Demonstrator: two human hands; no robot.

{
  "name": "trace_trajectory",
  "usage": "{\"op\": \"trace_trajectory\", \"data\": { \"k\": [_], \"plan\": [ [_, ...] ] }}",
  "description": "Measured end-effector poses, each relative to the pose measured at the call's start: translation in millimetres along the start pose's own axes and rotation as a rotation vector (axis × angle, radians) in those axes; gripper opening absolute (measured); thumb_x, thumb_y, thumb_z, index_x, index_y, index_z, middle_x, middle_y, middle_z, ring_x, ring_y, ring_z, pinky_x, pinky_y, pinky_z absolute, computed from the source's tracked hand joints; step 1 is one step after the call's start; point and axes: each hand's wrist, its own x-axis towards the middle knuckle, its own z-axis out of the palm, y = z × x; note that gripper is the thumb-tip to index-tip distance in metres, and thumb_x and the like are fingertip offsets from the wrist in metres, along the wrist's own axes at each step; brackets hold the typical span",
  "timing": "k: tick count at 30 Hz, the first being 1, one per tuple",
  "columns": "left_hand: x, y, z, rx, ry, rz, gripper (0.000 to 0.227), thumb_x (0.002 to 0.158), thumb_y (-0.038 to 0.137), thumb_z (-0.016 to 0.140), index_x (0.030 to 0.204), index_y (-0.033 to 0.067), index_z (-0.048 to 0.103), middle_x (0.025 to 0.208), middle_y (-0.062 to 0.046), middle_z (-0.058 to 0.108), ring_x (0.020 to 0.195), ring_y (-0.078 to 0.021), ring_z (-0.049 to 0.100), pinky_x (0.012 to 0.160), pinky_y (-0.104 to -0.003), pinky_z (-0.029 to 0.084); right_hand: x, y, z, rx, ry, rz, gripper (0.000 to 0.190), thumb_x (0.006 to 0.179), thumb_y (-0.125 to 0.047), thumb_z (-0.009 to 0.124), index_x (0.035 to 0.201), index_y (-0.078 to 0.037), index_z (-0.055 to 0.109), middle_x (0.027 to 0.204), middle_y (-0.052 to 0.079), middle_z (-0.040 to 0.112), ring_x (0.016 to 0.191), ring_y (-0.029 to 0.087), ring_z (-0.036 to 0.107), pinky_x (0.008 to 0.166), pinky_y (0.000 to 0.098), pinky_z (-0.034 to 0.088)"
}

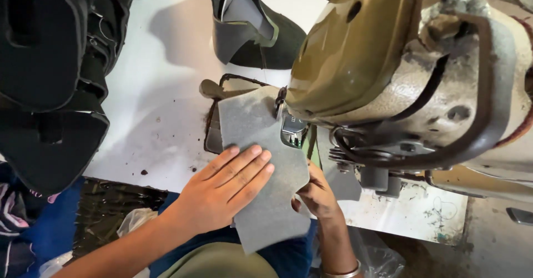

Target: The person sews a grey fabric piece onto the sole of a black sandal using a sewing machine. They repeatedly pick up sandals, align the fabric, and guide the sandal through the machine to stitch the material in place.

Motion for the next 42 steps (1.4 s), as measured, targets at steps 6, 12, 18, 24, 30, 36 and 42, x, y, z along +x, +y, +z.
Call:
{"op": "trace_trajectory", "data": {
  "k": [6, 12, 18, 24, 30, 36, 42],
  "plan": [
    [10, -15, -6, 0.014, -0.008, -0.005, 0.045, 0.096, 0.012, 0.053, 0.139, 0.0056, 0.061, 0.148, -0.008, 0.059, 0.141, -0.0228, 0.052, 0.121, -0.043, 0.034, 1, 35, -13, 0.179, 0.029, -0.075, 0.065, 0.082, -0.009, 0.06, 0.144, 0.007, 0.05, 0.102, 0.008, 0.067, 0.075, 0.013, 0.062, 0.058, 0.025, 0.047],
    [26, -54, -14, -0.095, -0.104, 0.064, 0.054, 0.087, 0.009, 0.059, 0.142, 0.0087, 0.06, 0.151, -0.008, 0.056, 0.145, -0.0214, 0.046, 0.124, -0.044, 0.03, 9, 52, 9, 0.271, 0.242, 0.052, 0.049, 0.084, -0.004, 0.065, 0.131, 0.0, 0.056, 0.101, 0.003, 0.066, 0.079, 0.01, 0.061, 0.066, 0.0233, 0.048],
    [52, -102, -21, -0.238, -0.275, 0.176, 0.066, 0.075, 0.009, 0.071, 0.14, 0.0151, 0.06, 0.153, -0.002, 0.054, 0.146, -0.0178, 0.041, 0.125, -0.046, 0.025, 24, 94, 13, 0.174, 0.109, -0.113, 0.018, 0.103, 0.0, 0.069, 0.109, 0.005, 0.053, 0.1, 0.003, 0.057, 0.086, 0.01, 0.054, 0.078, 0.0253, 0.046],
    [51, -103, -22, -0.307, -0.249, 0.215, 0.062, 0.073, 0.021, 0.079, 0.131, 0.011, 0.063, 0.15, -0.004, 0.056, 0.146, -0.0216, 0.043, 0.126, -0.048, 0.024, 40, -21, 112, -0.295, -0.001, -0.175, 0.042, 0.087, -0.006, 0.066, 0.127, -0.007, 0.053, 0.119, 0.003, 0.063, 0.105, 0.016, 0.06, 0.091, 0.03, 0.051],
    [-4, -46, -3, -0.259, -0.088, 0.146, 0.056, 0.065, 0.024, 0.075, 0.115, -0.0003, 0.062, 0.146, -0.022, 0.058, 0.141, -0.0336, 0.052, 0.123, -0.048, 0.034, 41, 25, 70, -1.337, 0.264, -0.737, 0.014, 0.088, -0.007, 0.061, 0.101, -0.007, 0.064, 0.114, 0.013, 0.065, 0.107, 0.039, 0.059, 0.094, 0.0464, 0.047],
    [3, -26, -6, -0.566, 0.199, -0.424, 0.025, 0.089, 0.013, 0.069, 0.11, 0.0038, 0.059, 0.124, -0.014, 0.069, 0.118, -0.0309, 0.067, 0.105, -0.042, 0.05, 55, 68, 52, -0.557, 0.401, -0.507, 0.03, 0.098, -0.033, 0.051, 0.089, -0.007, 0.064, 0.08, 0.005, 0.061, 0.078, 0.016, 0.055, 0.071, 0.0367, 0.043],
    [31, -34, -14, -0.484, 0.191, -0.57, 0.044, 0.081, 0.029, 0.088, 0.095, 0.0047, 0.055, 0.085, -0.01, 0.062, 0.076, -0.031, 0.061, 0.072, -0.04, 0.049, 61, 57, 30, 0.052, 0.373, -0.361, 0.043, 0.113, -0.033, 0.066, 0.086, 0.0, 0.061, 0.082, 0.0, 0.055, 0.078, 0.01, 0.044, 0.065, 0.031, 0.032]
  ]
}}
